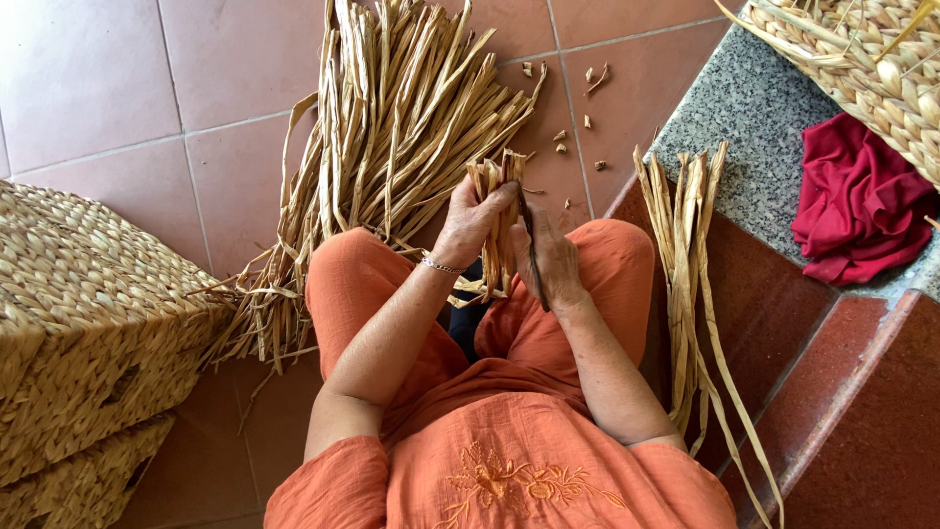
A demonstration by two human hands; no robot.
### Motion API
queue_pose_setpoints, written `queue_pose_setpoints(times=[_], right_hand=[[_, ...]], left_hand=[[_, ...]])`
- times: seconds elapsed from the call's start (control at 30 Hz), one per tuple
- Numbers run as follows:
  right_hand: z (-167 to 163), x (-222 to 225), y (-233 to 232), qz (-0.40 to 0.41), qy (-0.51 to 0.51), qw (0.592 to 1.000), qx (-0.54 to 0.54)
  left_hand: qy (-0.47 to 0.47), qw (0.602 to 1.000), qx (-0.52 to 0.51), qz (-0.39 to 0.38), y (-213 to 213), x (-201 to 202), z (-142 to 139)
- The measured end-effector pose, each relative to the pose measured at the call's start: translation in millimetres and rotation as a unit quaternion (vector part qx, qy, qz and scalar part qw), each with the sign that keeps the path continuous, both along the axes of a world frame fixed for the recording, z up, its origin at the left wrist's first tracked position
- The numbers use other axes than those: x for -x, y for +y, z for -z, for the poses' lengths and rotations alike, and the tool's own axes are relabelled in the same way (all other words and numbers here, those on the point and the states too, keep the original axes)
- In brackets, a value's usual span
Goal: The person sits on the floor with a large bundle of dried plant-fiber strips and uses scissors to trim and split the strips into shorter pieces, setting trimmed pieces aside and cutting off small ends that fall on the floor. The trimmed strips appear to be weaving material for the woven baskets nearby.
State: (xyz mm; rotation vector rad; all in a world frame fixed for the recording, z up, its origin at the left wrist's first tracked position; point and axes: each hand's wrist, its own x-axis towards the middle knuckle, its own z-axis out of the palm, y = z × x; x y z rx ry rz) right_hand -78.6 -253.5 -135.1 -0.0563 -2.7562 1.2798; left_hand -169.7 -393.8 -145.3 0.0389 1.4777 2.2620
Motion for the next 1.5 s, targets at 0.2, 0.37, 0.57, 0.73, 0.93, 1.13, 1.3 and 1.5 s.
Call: queue_pose_setpoints(times=[0.2,0.37,0.57,0.73,0.93,1.13,1.3,1.5], right_hand=[[7,-3,1,0.014,0.009,0.999,-0.032],[8,-4,0,0.031,0.011,0.998,-0.048],[1,-2,0,0.023,0.037,0.999,-0.033],[1,1,-5,0.039,0.017,0.999,0.017],[8,1,-9,0.063,0.020,0.997,0.039],[2,1,-5,0.045,0.068,0.997,-0.002],[-8,1,-5,0.044,-0.010,0.998,0.036],[-7,1,-7,0.032,-0.016,0.998,0.050]], left_hand=[[-0.049,0.999,0.000,0.007,-4,2,6],[-0.037,0.999,0.014,0.007,-5,3,2],[-0.037,0.999,-0.009,-0.001,-3,2,-5],[0.086,0.995,0.042,0.022,-1,-1,0],[0.051,0.997,0.059,0.021,4,-5,5],[0.049,0.997,0.059,0.009,3,-2,-13],[0.097,0.993,0.067,0.017,-2,-1,-26],[0.068,0.991,0.116,0.024,-5,0,-22]])
